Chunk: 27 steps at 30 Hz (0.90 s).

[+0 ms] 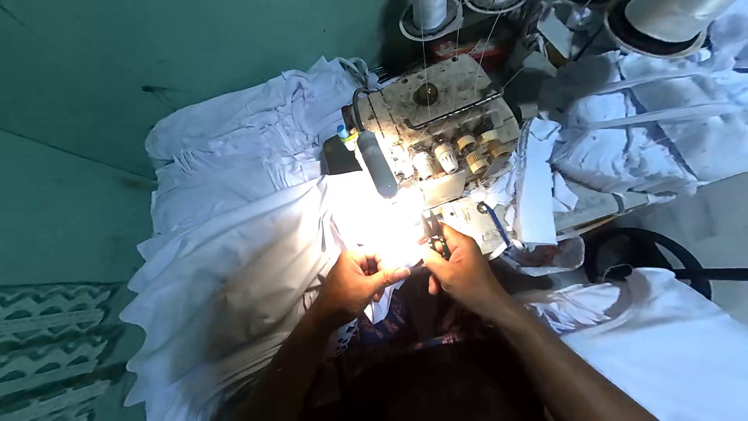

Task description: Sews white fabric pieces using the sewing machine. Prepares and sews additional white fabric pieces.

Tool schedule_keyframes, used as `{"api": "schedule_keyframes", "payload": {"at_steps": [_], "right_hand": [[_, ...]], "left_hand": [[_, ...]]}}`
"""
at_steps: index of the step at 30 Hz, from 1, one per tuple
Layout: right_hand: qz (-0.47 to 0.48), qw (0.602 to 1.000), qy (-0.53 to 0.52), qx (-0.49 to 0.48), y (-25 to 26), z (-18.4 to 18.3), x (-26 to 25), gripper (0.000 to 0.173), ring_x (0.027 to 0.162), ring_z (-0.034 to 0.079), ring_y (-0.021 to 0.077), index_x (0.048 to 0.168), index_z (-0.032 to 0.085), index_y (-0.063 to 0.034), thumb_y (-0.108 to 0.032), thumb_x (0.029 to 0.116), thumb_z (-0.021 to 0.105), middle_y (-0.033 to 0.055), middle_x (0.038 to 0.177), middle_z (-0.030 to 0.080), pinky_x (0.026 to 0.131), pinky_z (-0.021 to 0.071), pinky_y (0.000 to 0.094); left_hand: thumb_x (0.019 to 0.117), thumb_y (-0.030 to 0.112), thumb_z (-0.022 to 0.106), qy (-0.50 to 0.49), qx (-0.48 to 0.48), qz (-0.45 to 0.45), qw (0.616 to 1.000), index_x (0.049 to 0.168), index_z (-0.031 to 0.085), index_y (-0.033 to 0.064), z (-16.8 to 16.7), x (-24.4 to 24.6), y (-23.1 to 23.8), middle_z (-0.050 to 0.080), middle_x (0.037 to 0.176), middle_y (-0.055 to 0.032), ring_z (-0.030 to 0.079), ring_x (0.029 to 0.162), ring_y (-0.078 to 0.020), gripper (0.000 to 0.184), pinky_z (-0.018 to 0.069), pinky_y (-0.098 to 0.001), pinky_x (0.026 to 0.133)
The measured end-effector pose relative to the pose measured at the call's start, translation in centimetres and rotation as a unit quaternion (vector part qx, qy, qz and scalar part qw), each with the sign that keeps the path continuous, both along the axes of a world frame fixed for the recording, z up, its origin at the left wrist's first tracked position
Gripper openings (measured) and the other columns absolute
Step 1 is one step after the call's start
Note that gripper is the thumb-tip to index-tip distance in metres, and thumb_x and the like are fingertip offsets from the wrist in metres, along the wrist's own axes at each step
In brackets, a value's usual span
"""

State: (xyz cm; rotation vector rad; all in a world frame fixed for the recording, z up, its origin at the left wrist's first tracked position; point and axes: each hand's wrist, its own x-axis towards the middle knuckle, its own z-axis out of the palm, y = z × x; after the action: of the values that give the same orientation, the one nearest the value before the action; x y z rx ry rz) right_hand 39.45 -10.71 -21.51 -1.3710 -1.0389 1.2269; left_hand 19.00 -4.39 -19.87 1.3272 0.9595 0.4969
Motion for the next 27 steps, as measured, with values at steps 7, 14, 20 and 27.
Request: {"api": "schedule_keyframes", "payload": {"at_steps": [7,14,20,27], "right_hand": [[-0.052,0.994,0.098,0.022,0.0,-1.0,0.7,0.017,0.048,0.056,0.0086,0.114,0.059,-0.0033,-0.006,0.0990,0.051,0.0024,0.076,0.064,0.042,0.0486,0.0231],[-0.004,0.991,0.090,0.098,-0.1,-1.5,0.1,0.012,0.071,0.061,0.0075,0.106,0.064,-0.0048,-0.011,0.0966,0.061,0.0013,0.087,0.065,0.061,0.0511,0.0224],[-0.065,0.986,0.133,0.073,0.8,-1.9,-0.8,0.018,0.053,0.054,0.0043,0.110,0.060,-0.0060,-0.021,0.1010,0.061,-0.0002,0.084,0.064,0.046,0.0465,0.0194],[-0.082,0.973,0.207,0.062,1.0,-1.2,-0.2,0.014,0.053,0.062,0.0122,0.107,0.062,-0.0004,-0.005,0.0948,0.067,0.0089,0.083,0.073,0.045,0.0519,0.0245]], "left_hand": [[0.0806,0.013,0.068,0.111,0.194,0.004,0.975,0.068,0.056,0.0185,-0.5,-0.9,0.2,0.049,0.057,0.0119,0.045,0.049,0.0011,0.018,0.0376,-0.0179,0.046],[0.0852,0.009,0.069,0.030,0.080,-0.031,0.996,0.073,0.067,0.0175,1.7,-0.2,2.4,0.066,0.068,0.0097,0.057,0.059,0.0019,0.015,0.0479,-0.0173,0.056],[0.0855,0.009,0.069,-0.031,-0.041,-0.027,0.998,0.075,0.068,0.0156,1.8,-0.1,2.2,0.066,0.069,0.0056,0.062,0.063,-0.0027,0.013,0.0547,-0.0222,0.064],[0.0869,0.010,0.070,0.029,0.050,-0.022,0.998,0.078,0.068,0.0127,1.5,-0.5,1.7,0.071,0.074,0.0027,0.067,0.069,-0.0062,0.010,0.0568,-0.0237,0.067]]}}
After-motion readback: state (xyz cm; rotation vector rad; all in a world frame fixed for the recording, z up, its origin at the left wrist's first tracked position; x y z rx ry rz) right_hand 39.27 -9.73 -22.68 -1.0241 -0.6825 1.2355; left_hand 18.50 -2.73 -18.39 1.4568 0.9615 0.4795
